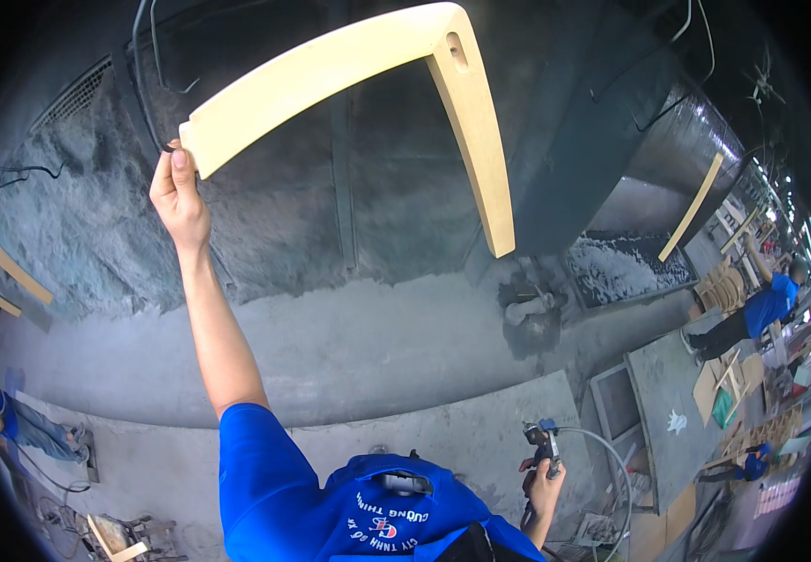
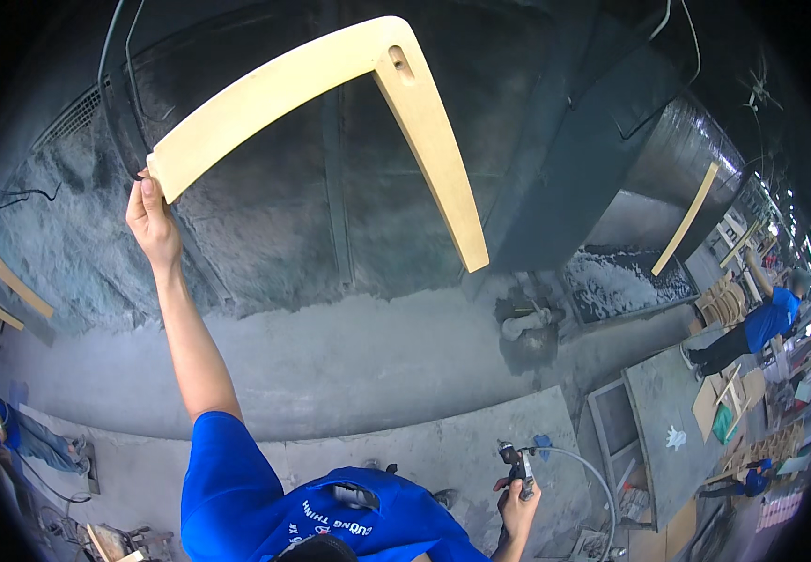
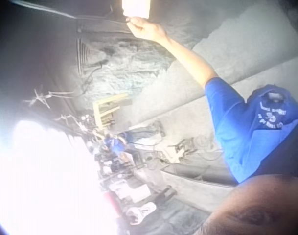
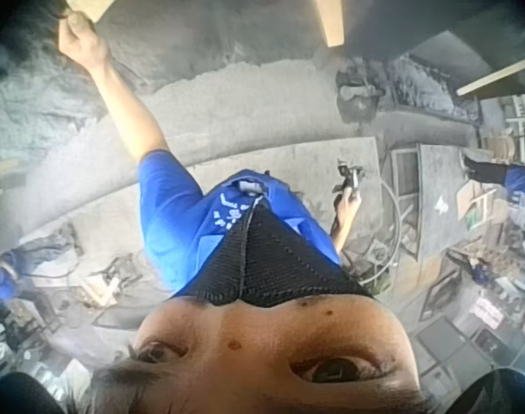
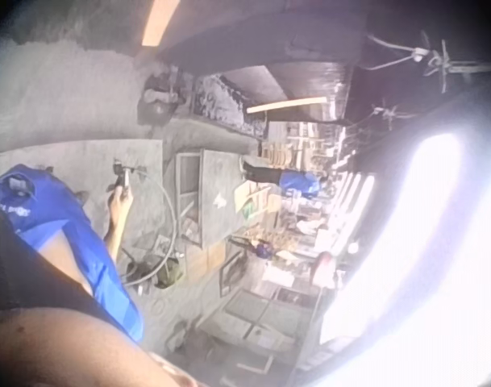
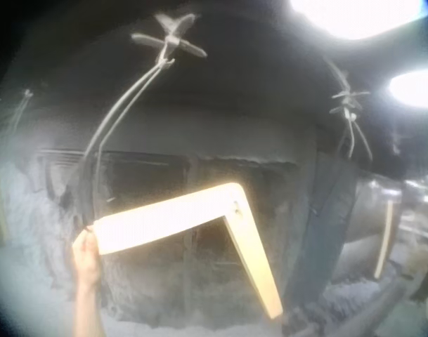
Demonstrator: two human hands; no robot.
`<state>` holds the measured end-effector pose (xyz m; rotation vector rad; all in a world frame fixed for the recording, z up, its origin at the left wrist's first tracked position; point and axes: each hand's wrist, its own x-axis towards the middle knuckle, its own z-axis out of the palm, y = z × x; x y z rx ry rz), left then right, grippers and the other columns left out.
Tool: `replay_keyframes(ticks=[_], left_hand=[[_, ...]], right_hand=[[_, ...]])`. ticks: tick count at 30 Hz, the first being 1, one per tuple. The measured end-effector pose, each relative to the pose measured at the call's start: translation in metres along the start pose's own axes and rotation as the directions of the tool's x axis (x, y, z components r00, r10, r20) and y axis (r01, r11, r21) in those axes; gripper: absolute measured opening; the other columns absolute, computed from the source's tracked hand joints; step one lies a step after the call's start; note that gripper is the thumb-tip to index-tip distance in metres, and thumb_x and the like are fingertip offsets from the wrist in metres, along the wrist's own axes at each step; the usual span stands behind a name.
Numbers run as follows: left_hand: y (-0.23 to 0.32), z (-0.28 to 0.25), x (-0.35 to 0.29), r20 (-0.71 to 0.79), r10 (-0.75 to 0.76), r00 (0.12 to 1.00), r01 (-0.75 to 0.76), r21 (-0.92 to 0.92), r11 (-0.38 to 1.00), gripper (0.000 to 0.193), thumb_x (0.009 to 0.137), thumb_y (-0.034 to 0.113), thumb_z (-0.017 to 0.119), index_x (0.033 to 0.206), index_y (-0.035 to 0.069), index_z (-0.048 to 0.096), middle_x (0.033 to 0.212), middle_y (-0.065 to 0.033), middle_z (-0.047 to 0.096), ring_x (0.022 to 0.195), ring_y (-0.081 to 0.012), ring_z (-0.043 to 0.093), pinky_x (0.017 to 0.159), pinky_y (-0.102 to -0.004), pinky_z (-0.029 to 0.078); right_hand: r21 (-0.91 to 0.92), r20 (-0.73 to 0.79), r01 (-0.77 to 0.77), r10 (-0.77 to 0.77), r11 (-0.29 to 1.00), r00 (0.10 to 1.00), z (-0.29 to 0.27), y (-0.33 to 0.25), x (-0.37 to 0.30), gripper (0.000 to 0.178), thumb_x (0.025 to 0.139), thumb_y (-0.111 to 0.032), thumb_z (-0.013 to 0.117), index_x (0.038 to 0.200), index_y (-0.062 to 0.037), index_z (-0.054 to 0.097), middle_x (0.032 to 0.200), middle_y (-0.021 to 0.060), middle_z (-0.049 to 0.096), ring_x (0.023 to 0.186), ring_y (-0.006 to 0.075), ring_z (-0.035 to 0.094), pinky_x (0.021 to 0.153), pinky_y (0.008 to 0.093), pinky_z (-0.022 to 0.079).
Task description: The person uses a spray gun to apply a light-colored finish to hanging L-shaped wooden pieces in a workshop. They hold each piece with one hand while spraying with the other, rotating the pieces to coat all sides before hanging them back up.
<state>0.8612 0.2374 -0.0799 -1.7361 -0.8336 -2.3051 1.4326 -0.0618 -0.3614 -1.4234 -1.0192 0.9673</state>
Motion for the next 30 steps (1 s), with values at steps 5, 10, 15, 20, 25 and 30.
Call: replay_keyframes(ticks=[5,10,15,20,25,30], left_hand=[[0.046,0.015,-0.005,-0.044,0.025,0.999,-0.028,-0.055,0.998,0.030,0.101,0.028,0.064,0.100,-0.002,0.065,0.082,0.0059,0.055,0.075,-0.0024,0.045,0.065,-0.0184,0.033],[0.102,0.036,-0.015,0.065,0.038,0.997,-0.038,0.006,0.999,0.038,0.085,0.013,0.078,0.064,0.006,0.047,0.062,0.0040,0.046,0.057,-0.0034,0.038,0.049,-0.0231,0.028],[0.104,0.083,-0.018,0.080,0.028,0.996,-0.036,0.100,0.994,0.042,0.080,0.009,0.082,0.060,0.005,0.045,0.054,0.0025,0.044,0.047,-0.0031,0.032,0.043,-0.0256,0.024],[0.065,0.099,-0.014,0.012,0.042,0.999,-0.043,0.187,0.981,0.040,0.081,0.011,0.082,0.062,0.004,0.047,0.054,-0.0031,0.046,0.045,-0.0121,0.039,0.045,-0.0304,0.032],[0.034,0.085,-0.009,-0.036,0.117,0.992,-0.101,0.297,0.950,0.041,0.080,0.012,0.082,0.063,0.004,0.045,0.055,-0.0076,0.047,0.046,-0.0223,0.046,0.048,-0.0349,0.037],[0.018,0.054,0.000,-0.033,0.217,0.976,-0.188,0.389,0.902,0.043,0.082,0.010,0.081,0.063,0.003,0.043,0.055,-0.0063,0.044,0.048,-0.0165,0.040,0.048,-0.0326,0.034]], right_hand=[[0.018,-0.022,0.003,-0.002,1.000,1.000,0.014,-0.009,-0.006,0.058,0.102,-0.048,0.057,0.139,-0.0028,0.054,0.070,0.0071,0.065,0.042,0.0027,0.041,0.039,0.0215,0.028],[-0.203,-0.076,0.129,-0.147,0.971,0.986,0.009,-0.083,0.005,0.065,0.098,-0.054,0.061,0.139,-0.0039,0.056,0.068,0.0012,0.063,0.048,0.0008,0.041,0.043,0.0209,0.030],[-0.480,-0.129,0.484,-0.604,0.732,0.786,-0.021,-0.239,0.010,0.084,0.092,-0.069,0.058,0.142,-0.0012,0.054,0.067,-0.0004,0.060,0.049,0.0006,0.040,0.044,0.0210,0.028],[-0.519,0.025,0.714,-0.827,0.470,0.562,0.015,-0.391,-0.002,0.109,0.080,-0.087,0.054,0.139,0.0052,0.053,0.058,-0.0036,0.050,0.047,0.0018,0.039,0.044,0.0213,0.026],[-0.392,0.214,0.825,-0.832,0.407,0.512,0.092,-0.474,0.003,0.106,0.077,-0.097,0.034,0.105,0.0032,0.056,0.051,-0.0041,0.042,0.040,0.0022,0.031,0.042,0.0210,0.024],[-0.355,0.324,0.864,-0.820,0.356,0.471,0.104,-0.505,0.009,0.114,0.082,-0.090,0.040,0.142,0.0069,0.033,0.057,-0.0007,0.049,0.036,0.0028,0.034,0.039,0.0196,0.025]])
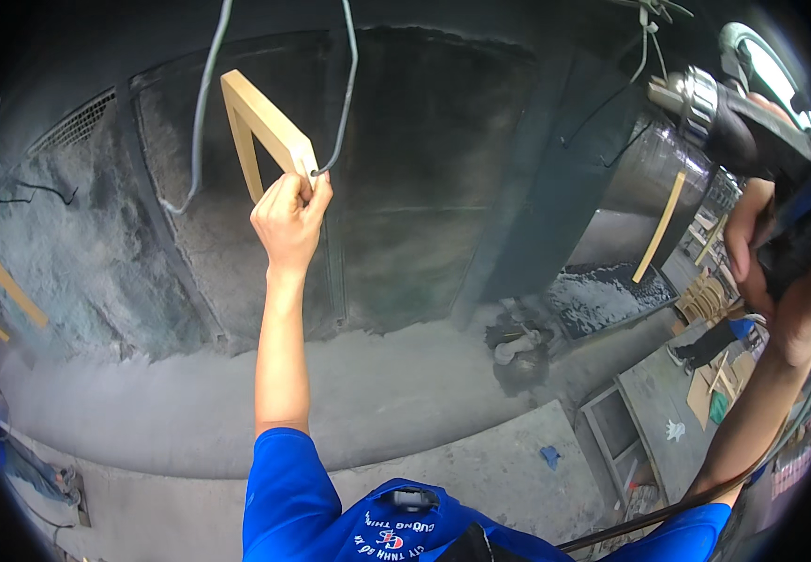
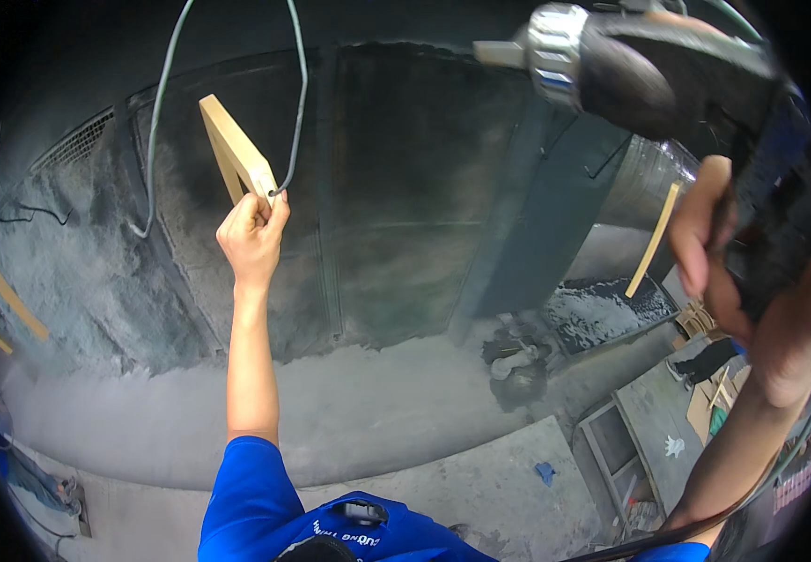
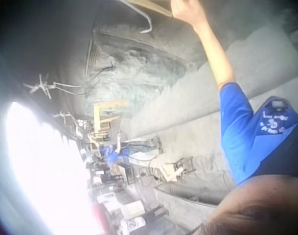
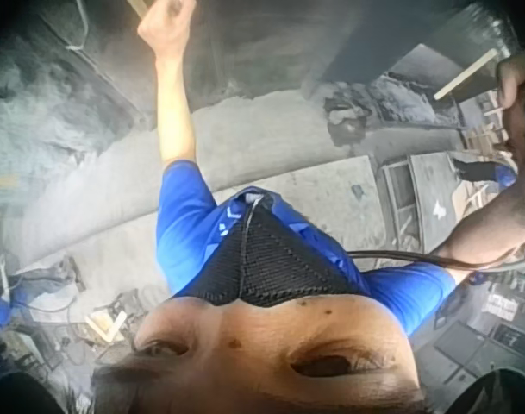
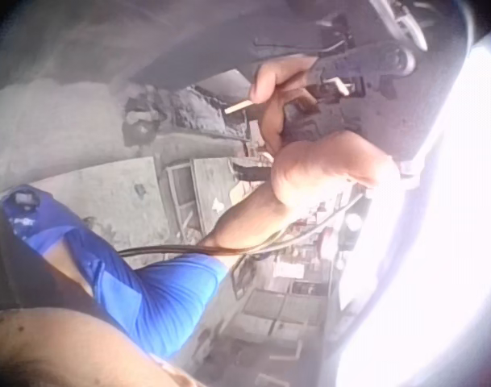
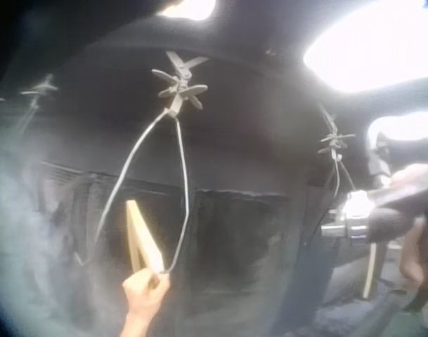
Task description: The person uses a spray gun to apply a light-colored finish to hanging L-shaped wooden pieces in a workshop. They hold each piece with one hand while spraying with the other, rotating the pieces to coat all sides before hanging them back up.
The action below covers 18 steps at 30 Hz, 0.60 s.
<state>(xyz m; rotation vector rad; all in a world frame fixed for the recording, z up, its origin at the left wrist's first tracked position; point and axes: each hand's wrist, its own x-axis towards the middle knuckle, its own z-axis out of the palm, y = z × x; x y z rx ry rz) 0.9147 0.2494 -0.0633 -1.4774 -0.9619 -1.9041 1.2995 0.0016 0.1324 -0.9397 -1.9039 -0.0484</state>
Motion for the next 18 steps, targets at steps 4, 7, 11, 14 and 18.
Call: replay_keyframes(ticks=[4,7,11,14,18], left_hand=[[-0.012,-0.017,0.007,0.028,0.007,1.000,-0.008,0.048,0.999,0.042,0.082,0.012,0.080,0.063,0.003,0.044,0.055,-0.0071,0.045,0.047,-0.0186,0.042,0.048,-0.0336,0.035],[-0.017,-0.025,0.012,0.025,0.027,0.999,-0.028,0.071,0.997,0.042,0.081,0.011,0.081,0.063,0.003,0.044,0.055,-0.0075,0.045,0.047,-0.0199,0.043,0.048,-0.0341,0.036],[-0.013,-0.021,0.014,0.040,0.058,0.998,-0.060,0.045,0.997,0.041,0.079,0.010,0.081,0.062,0.003,0.045,0.055,-0.0086,0.046,0.047,-0.0220,0.046,0.048,-0.0354,0.036],[-0.006,-0.012,0.013,0.040,0.049,0.998,-0.050,0.031,0.998,0.040,0.078,0.010,0.082,0.062,0.004,0.046,0.055,-0.0102,0.047,0.048,-0.0232,0.048,0.048,-0.0366,0.037],[0.007,-0.003,0.008,0.001,-0.007,1.000,0.007,0.017,1.000,0.029,0.080,0.017,0.079,0.065,0.004,0.058,0.062,-0.0129,0.060,0.054,-0.0275,0.060,0.052,-0.0400,0.046]], right_hand=[[-0.030,0.118,0.054,-0.050,0.998,0.992,-0.020,0.009,0.007,0.129,0.075,-0.091,0.051,0.150,0.0118,0.029,0.057,0.0013,0.052,0.039,0.0047,0.043,0.040,0.0189,0.030],[0.025,0.124,0.058,-0.060,0.998,0.990,-0.019,0.014,0.015,0.127,0.076,-0.091,0.050,0.149,0.0107,0.030,0.057,0.0007,0.052,0.040,0.0043,0.044,0.040,0.0185,0.030],[0.010,0.065,-0.012,0.011,1.000,0.998,0.005,0.013,0.025,0.095,0.090,-0.084,0.029,0.126,0.0028,0.041,0.059,-0.0011,0.050,0.037,0.0016,0.031,0.038,0.0186,0.026],[0.071,0.139,0.009,-0.019,0.997,0.990,0.022,0.016,0.029,0.083,0.098,-0.077,0.015,0.086,-0.0029,0.051,0.064,0.0001,0.052,0.038,0.0020,0.027,0.038,0.0204,0.022],[0.142,-0.057,0.093,-0.085,0.985,0.995,0.042,0.041,0.011,0.077,0.102,-0.068,0.021,0.111,0.0008,0.055,0.068,0.0015,0.058,0.040,0.0030,0.033,0.039,0.0187,0.025]])
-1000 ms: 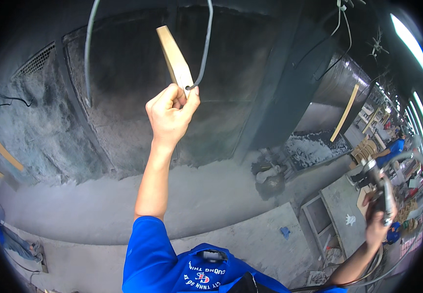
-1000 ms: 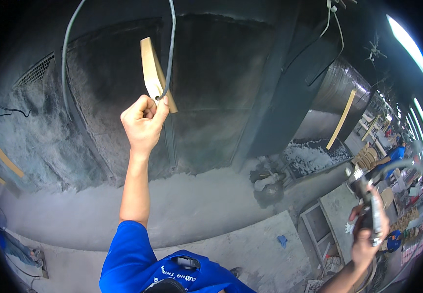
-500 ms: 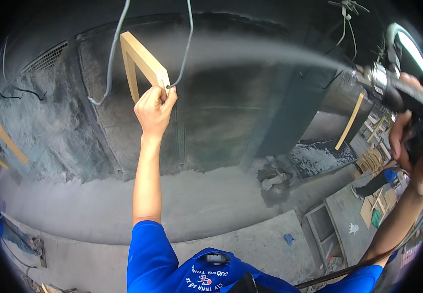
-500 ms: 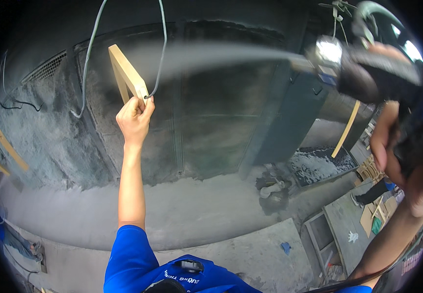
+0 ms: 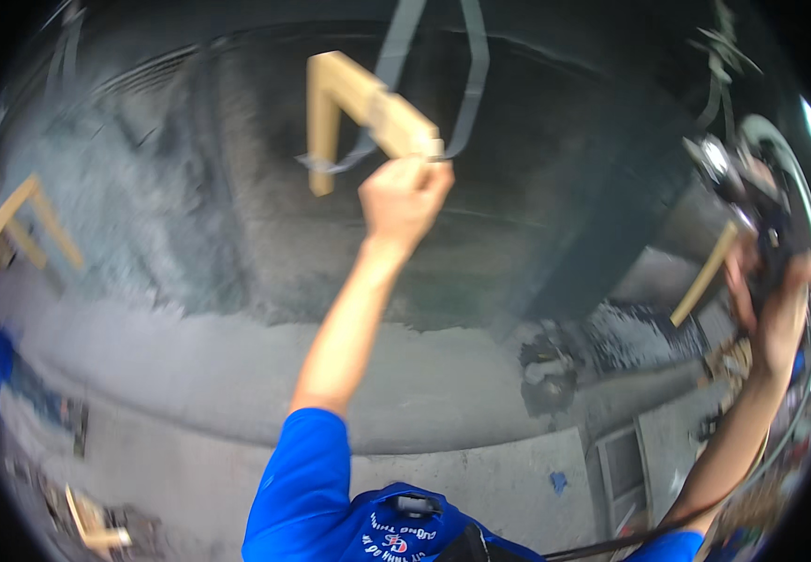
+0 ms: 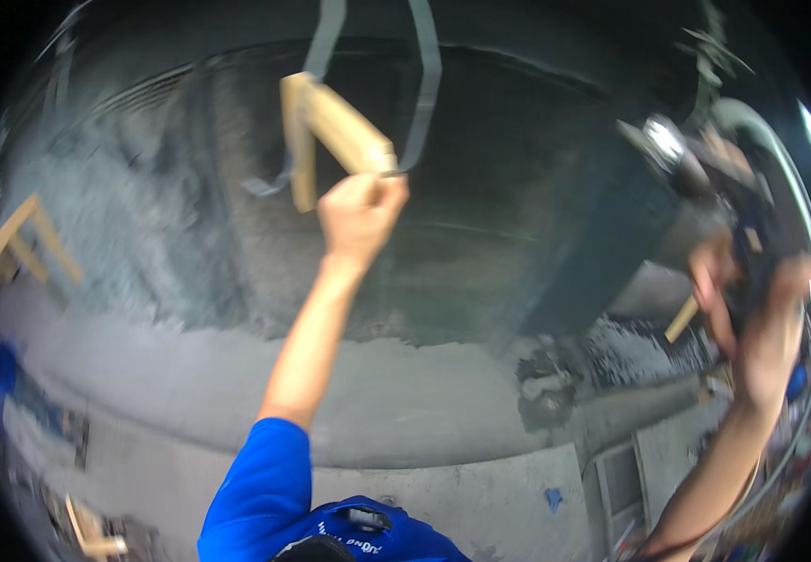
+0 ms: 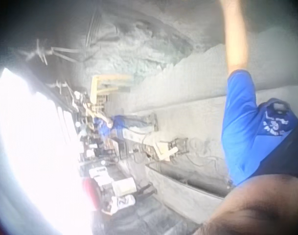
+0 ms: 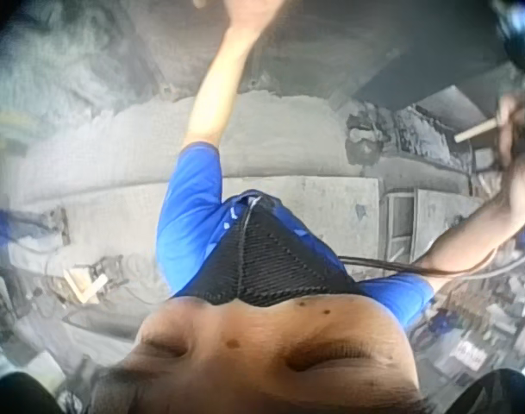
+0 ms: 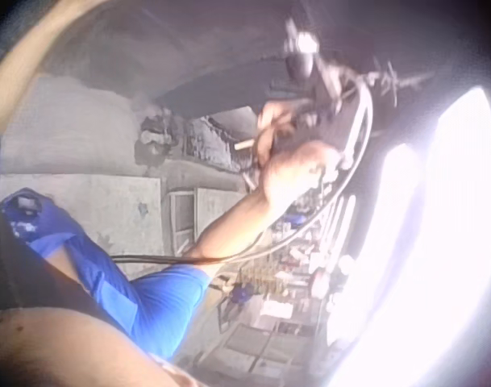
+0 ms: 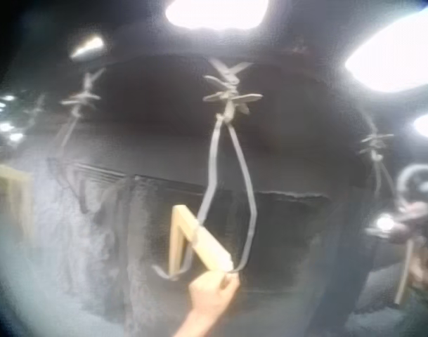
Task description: The person uses a spray gun to apply a light-colored finish to hanging L-shaped wooden pieces in a workshop. They hold each piece with one hand while spraying with the other, rotating the pieces to coat all sides before hanging them back up.
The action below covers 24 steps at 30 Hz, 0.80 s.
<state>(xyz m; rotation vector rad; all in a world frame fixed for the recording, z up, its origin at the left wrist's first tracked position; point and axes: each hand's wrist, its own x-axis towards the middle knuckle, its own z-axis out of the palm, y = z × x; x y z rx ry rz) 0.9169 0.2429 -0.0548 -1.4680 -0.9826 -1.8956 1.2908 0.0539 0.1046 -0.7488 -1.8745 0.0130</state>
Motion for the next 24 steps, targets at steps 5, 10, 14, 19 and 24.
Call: replay_keyframes(ticks=[5,10,14,19,24], left_hand=[[0.022,-0.010,0.002,-0.023,-0.141,0.990,0.141,-0.012,0.990,0.019,0.081,0.023,0.072,0.074,0.007,0.066,0.069,-0.0158,0.065,0.065,-0.0350,0.067,0.058,-0.0469,0.053],[0.042,-0.032,0.004,0.079,-0.165,0.983,0.165,0.008,0.986,0.018,0.082,0.019,0.072,0.087,0.002,0.068,0.073,-0.0151,0.069,0.068,-0.0362,0.069,0.063,-0.0484,0.056],[0.048,-0.046,0.015,0.144,-0.221,0.965,0.206,0.114,0.972,0.018,0.078,0.016,0.071,0.086,0.000,0.068,0.068,-0.0193,0.067,0.065,-0.0395,0.068,0.062,-0.0491,0.056],[0.057,-0.059,0.022,0.133,-0.207,0.969,0.195,0.102,0.976,0.017,0.075,0.015,0.072,0.081,0.000,0.068,0.065,-0.0205,0.066,0.065,-0.0407,0.068,0.061,-0.0492,0.056],[0.077,-0.080,0.029,0.263,-0.253,0.931,0.233,0.107,0.967,0.014,0.077,0.014,0.071,0.076,0.000,0.069,0.067,-0.0208,0.067,0.066,-0.0394,0.069,0.065,-0.0485,0.056]], right_hand=[[0.174,0.022,-0.125,0.123,0.977,0.992,0.030,0.042,-0.077,0.062,0.102,-0.058,0.032,0.125,-0.0022,0.049,0.074,0.0069,0.060,0.045,0.0077,0.037,0.043,0.0178,0.029],[0.215,0.206,-0.325,0.283,0.921,0.937,0.042,0.072,-0.188,0.056,0.102,-0.047,0.042,0.138,-0.0052,0.043,0.080,0.0123,0.061,0.050,0.0124,0.042,0.047,0.0168,0.033],[0.259,0.369,-0.500,0.394,0.827,0.842,0.034,0.074,-0.266,0.058,0.102,-0.039,0.050,0.149,-0.0076,0.039,0.085,0.0166,0.062,0.054,0.0161,0.046,0.051,0.0160,0.037],[0.211,0.321,-0.527,0.451,0.823,0.833,0.070,0.056,-0.342,0.059,0.103,-0.042,0.049,0.144,-0.0002,0.046,0.083,0.0101,0.061,0.049,0.0093,0.040,0.045,0.0208,0.033],[0.371,0.237,-0.539,0.484,0.756,0.843,0.127,0.022,-0.378,0.068,0.105,-0.056,0.042,0.137,0.0040,0.045,0.085,0.0085,0.059,0.046,0.0023,0.038,0.038,0.0196,0.025]])
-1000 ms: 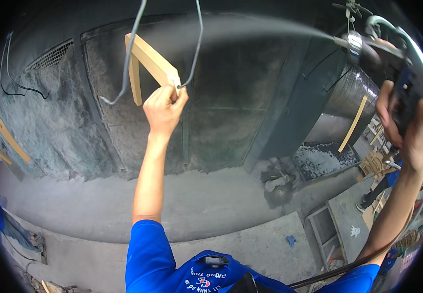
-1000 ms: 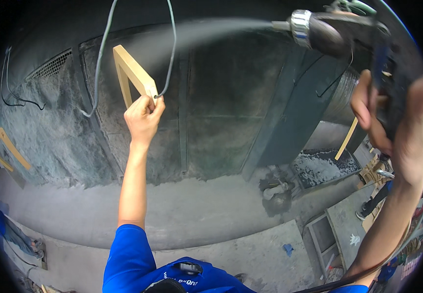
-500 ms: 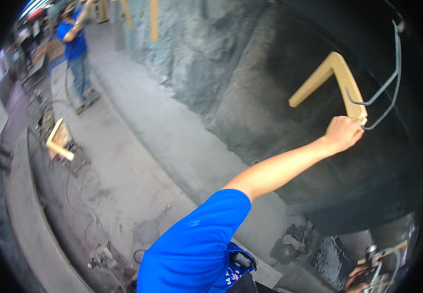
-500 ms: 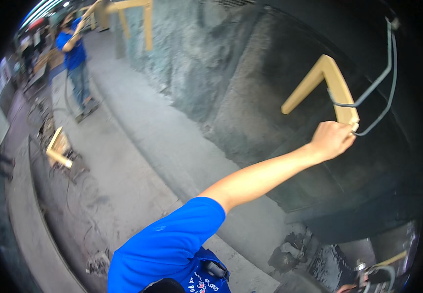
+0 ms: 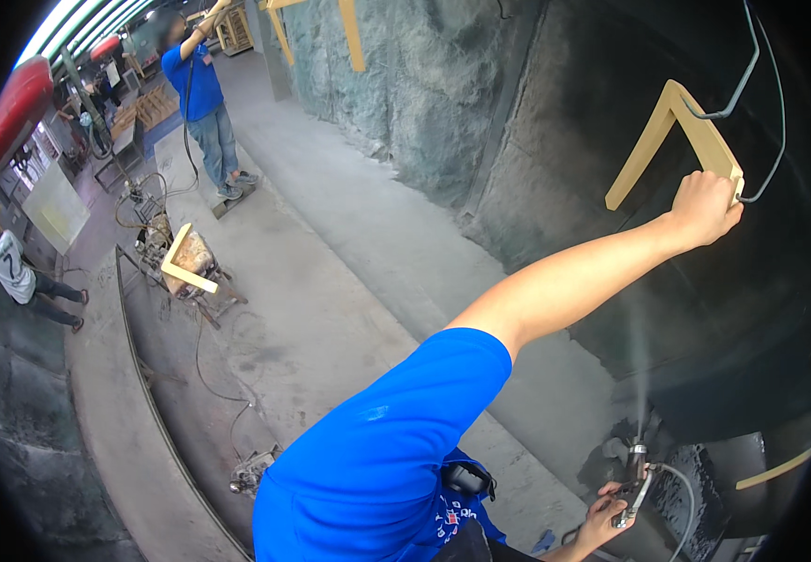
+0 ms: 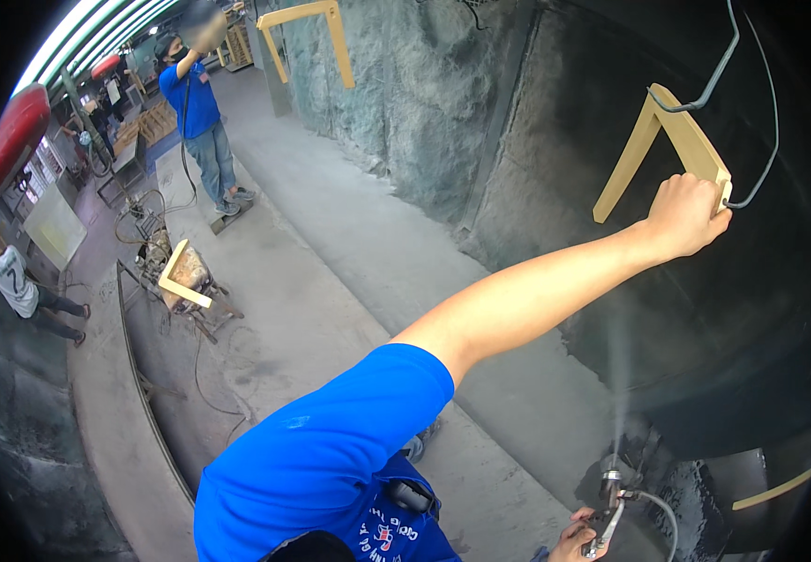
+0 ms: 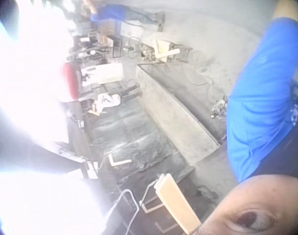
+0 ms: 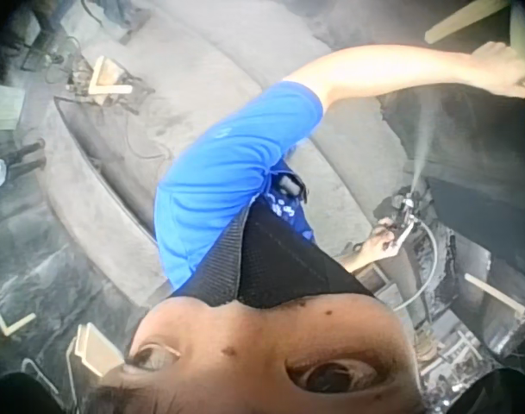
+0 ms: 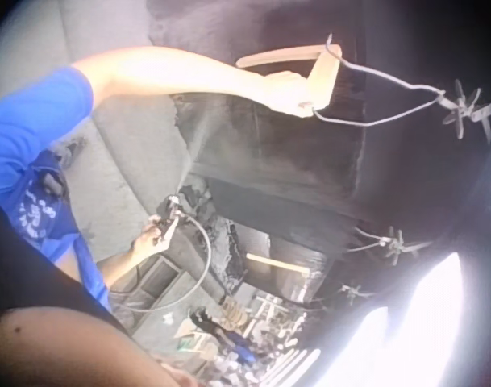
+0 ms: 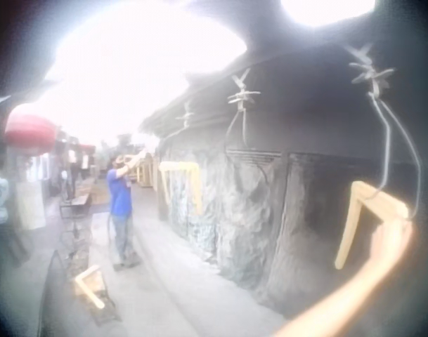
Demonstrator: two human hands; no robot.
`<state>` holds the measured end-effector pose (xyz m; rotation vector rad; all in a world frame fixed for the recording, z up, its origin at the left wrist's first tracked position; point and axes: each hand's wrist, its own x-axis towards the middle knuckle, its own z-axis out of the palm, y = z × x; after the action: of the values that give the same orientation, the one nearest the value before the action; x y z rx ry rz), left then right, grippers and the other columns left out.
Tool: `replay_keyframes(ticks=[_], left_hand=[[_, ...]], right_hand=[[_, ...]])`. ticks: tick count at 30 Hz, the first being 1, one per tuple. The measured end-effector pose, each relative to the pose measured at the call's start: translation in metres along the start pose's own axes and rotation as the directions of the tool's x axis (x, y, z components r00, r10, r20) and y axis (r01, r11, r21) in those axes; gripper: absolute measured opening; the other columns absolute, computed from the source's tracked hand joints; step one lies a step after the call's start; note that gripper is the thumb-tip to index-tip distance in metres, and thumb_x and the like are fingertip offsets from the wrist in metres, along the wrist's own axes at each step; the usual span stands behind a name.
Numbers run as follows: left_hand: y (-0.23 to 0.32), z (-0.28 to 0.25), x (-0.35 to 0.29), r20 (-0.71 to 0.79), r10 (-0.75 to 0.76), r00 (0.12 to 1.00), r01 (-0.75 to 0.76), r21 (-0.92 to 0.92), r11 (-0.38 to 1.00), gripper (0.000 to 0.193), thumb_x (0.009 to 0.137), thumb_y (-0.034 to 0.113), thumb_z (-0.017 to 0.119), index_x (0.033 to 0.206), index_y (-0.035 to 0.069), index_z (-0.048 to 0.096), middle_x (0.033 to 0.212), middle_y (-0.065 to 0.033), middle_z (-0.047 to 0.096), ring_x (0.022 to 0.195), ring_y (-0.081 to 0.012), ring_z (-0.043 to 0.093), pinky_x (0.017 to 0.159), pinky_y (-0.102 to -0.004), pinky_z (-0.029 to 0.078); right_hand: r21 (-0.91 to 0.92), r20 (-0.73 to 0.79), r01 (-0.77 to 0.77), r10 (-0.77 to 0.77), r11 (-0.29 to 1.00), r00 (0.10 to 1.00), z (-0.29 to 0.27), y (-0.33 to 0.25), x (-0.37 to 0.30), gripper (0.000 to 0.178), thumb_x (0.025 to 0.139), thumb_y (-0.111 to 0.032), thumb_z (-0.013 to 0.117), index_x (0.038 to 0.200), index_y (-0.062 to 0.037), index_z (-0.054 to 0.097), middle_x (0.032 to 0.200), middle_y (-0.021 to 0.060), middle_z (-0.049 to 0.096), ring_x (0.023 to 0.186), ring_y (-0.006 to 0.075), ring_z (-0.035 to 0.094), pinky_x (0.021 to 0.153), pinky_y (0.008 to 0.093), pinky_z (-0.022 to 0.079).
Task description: The person uses a spray gun to apply a light-colored finish to hanging L-shaped wooden pieces in a workshop. They hold each piece with one hand while spraying with the other, rotating the pieces to coat all sides before hanging them back up.
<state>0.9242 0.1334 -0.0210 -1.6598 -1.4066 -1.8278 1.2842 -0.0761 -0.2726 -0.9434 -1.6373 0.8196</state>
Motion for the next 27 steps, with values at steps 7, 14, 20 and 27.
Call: replay_keyframes(ticks=[7,14,20,27], left_hand=[[-0.005,-0.072,-0.058,0.361,0.150,0.920,-0.047,-0.279,0.959,0.015,0.083,0.017,0.070,0.079,0.004,0.069,0.067,-0.0136,0.068,0.066,-0.0310,0.069,0.062,-0.0410,0.053],[-0.087,-0.241,-0.226,0.536,-0.182,0.825,0.433,-0.391,0.812,0.022,0.097,0.023,0.067,0.097,0.001,0.069,0.092,-0.0107,0.069,0.086,-0.0257,0.068,0.076,-0.0363,0.054],[-0.076,-0.402,-0.219,0.136,0.051,0.989,0.057,-0.689,0.723,0.036,0.099,0.031,0.065,0.100,-0.005,0.072,0.098,-0.0154,0.071,0.089,-0.0331,0.067,0.077,-0.0437,0.053],[-0.090,-0.491,-0.153,-0.151,0.171,0.974,-0.228,-0.674,0.703,0.020,0.095,0.015,0.061,0.102,-0.002,0.070,0.091,-0.0090,0.069,0.078,-0.0267,0.064,0.066,-0.0373,0.050]], right_hand=[[0.092,0.035,-0.200,0.197,0.976,0.980,0.043,0.012,-0.029,0.055,0.106,-0.055,0.039,0.112,0.0002,0.046,0.083,0.0152,0.061,0.039,0.0088,0.041,0.035,0.0229,0.028],[0.124,0.358,-0.460,0.392,0.879,0.847,0.113,0.062,-0.027,0.070,0.100,-0.068,0.038,0.129,-0.0055,0.046,0.083,0.0180,0.063,0.039,0.0133,0.044,0.035,0.0259,0.032],[0.602,0.799,-0.737,-0.241,0.307,0.551,0.286,0.090,0.041,0.084,0.093,-0.079,0.036,0.144,-0.0130,0.041,0.085,0.0228,0.065,0.038,0.0177,0.049,0.036,0.0291,0.039],[0.405,0.413,-0.905,-0.856,-0.132,0.310,0.565,0.005,0.110,0.073,0.092,-0.059,0.043,0.145,-0.0098,0.043,0.092,0.0207,0.060,0.048,0.0189,0.049,0.048,0.0324,0.044]])
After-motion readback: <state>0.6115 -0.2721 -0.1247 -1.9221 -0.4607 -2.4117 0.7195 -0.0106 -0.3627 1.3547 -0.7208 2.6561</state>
